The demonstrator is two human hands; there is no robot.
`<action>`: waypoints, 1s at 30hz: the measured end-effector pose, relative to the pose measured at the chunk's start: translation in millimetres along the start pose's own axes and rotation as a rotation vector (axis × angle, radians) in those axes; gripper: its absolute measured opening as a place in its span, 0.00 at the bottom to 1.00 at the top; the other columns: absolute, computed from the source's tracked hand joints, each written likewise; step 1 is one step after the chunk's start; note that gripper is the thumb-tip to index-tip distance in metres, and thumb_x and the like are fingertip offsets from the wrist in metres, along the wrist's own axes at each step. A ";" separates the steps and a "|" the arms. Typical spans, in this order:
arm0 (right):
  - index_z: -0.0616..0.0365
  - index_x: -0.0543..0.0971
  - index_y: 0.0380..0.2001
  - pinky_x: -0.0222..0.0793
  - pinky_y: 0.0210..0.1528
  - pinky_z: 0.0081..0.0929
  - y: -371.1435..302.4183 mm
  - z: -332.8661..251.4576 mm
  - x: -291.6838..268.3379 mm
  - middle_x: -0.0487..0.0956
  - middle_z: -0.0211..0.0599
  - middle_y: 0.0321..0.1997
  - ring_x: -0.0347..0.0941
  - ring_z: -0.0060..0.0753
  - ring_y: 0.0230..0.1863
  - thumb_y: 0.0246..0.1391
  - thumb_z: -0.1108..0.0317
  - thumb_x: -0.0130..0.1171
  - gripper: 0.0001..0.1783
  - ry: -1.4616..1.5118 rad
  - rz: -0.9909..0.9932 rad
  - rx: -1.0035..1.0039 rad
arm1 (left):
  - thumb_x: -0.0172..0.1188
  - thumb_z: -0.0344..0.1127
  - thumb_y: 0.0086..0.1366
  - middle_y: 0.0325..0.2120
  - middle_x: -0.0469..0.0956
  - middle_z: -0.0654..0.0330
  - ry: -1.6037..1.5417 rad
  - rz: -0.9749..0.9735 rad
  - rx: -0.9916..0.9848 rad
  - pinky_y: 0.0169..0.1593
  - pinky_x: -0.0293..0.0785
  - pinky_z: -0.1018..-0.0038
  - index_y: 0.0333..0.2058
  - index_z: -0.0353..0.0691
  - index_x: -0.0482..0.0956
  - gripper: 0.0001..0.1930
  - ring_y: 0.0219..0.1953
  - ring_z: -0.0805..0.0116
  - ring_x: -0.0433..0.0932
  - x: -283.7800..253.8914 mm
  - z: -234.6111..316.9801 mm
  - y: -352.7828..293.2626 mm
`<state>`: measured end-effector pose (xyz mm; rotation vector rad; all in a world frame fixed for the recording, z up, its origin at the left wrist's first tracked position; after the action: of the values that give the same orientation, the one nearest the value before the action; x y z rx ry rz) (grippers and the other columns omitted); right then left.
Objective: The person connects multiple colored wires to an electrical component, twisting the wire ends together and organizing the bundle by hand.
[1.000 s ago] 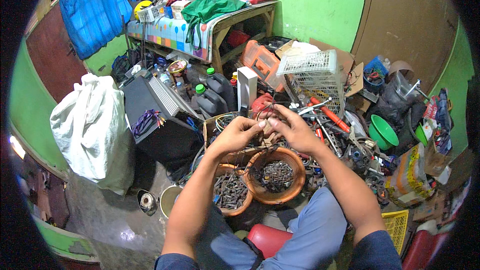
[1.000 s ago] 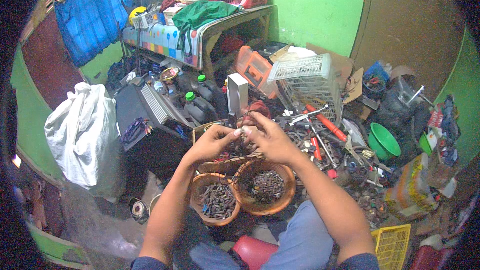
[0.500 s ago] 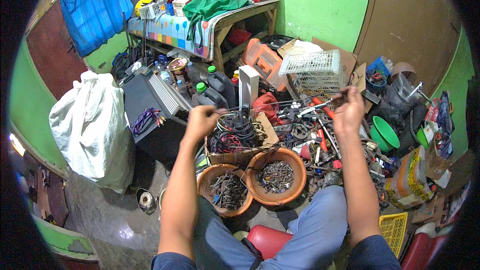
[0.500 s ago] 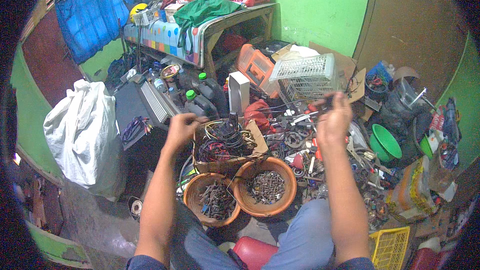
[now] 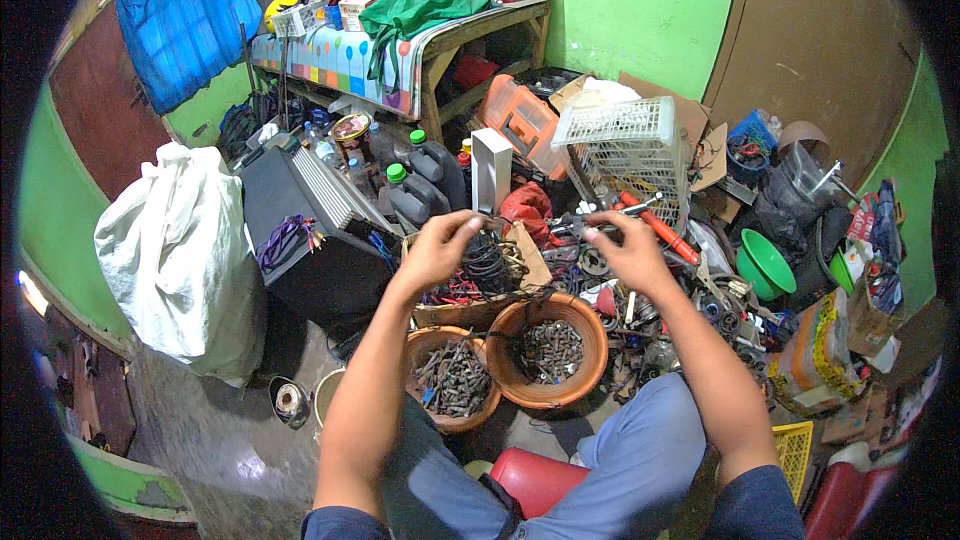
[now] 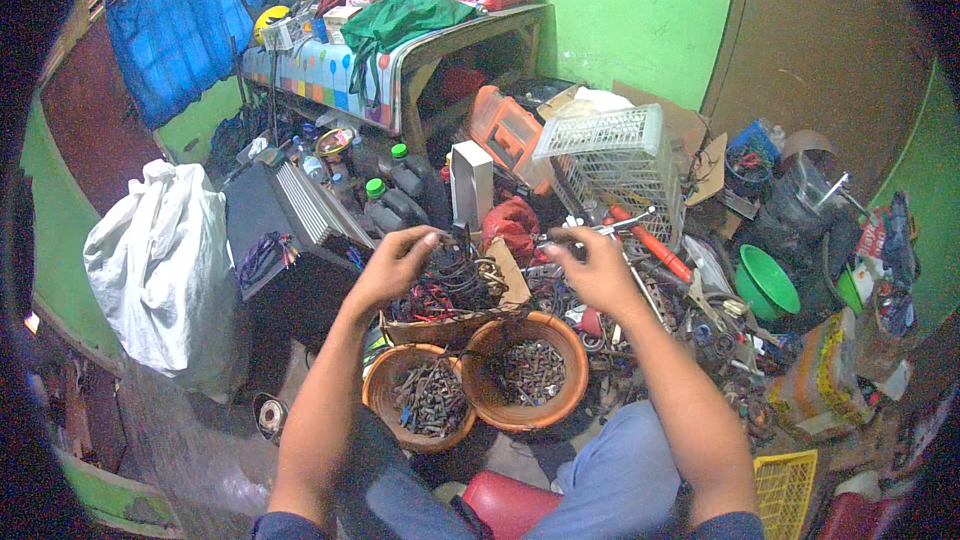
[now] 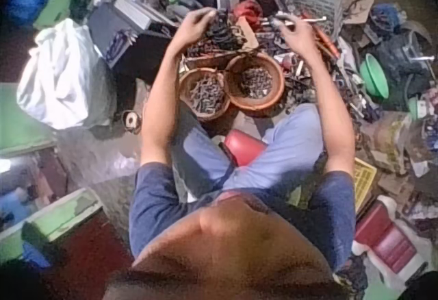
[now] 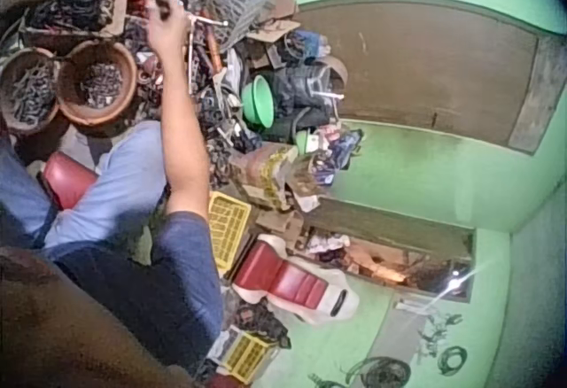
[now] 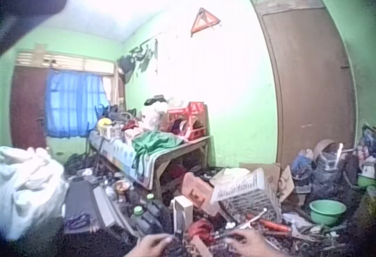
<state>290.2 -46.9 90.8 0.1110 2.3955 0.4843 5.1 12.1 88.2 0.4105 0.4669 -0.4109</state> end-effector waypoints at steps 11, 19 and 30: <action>0.63 0.81 0.38 0.75 0.28 0.23 10.2 -39.9 26.3 0.79 0.33 0.28 0.74 0.19 0.27 0.66 0.66 0.53 0.12 0.524 0.004 0.056 | 0.66 0.39 0.62 0.31 0.83 0.55 0.159 -0.073 0.073 0.45 0.74 0.69 0.38 0.33 0.82 0.13 0.37 0.69 0.80 13.8 38.9 -8.3; 0.63 0.77 0.33 0.74 0.32 0.28 4.9 30.8 -61.3 0.75 0.32 0.23 0.74 0.25 0.26 0.70 0.59 0.47 0.18 0.689 0.914 0.156 | 0.67 0.39 0.61 0.25 0.83 0.54 0.228 0.278 -0.102 0.35 0.74 0.72 0.34 0.33 0.86 0.12 0.27 0.72 0.79 -66.2 -20.4 -16.4; 0.58 0.79 0.35 0.68 0.31 0.22 -10.0 85.9 -104.6 0.76 0.28 0.31 0.71 0.20 0.31 0.68 0.58 0.51 0.16 0.472 0.940 0.252 | 0.67 0.44 0.63 0.17 0.72 0.70 -0.343 0.830 -0.352 0.25 0.57 0.80 0.32 0.34 0.84 0.16 0.20 0.81 0.64 -122.2 -72.4 -34.4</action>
<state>425.9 -50.7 91.0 1.4089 2.7358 0.6642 -135.5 51.4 81.2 0.1569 0.0053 0.4020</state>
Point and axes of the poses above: each hand's wrist, its own y-axis towards the middle knuckle, its own x-axis out of the palm, z = x × y, the point moved 5 cm from there along y, towards the middle knuckle
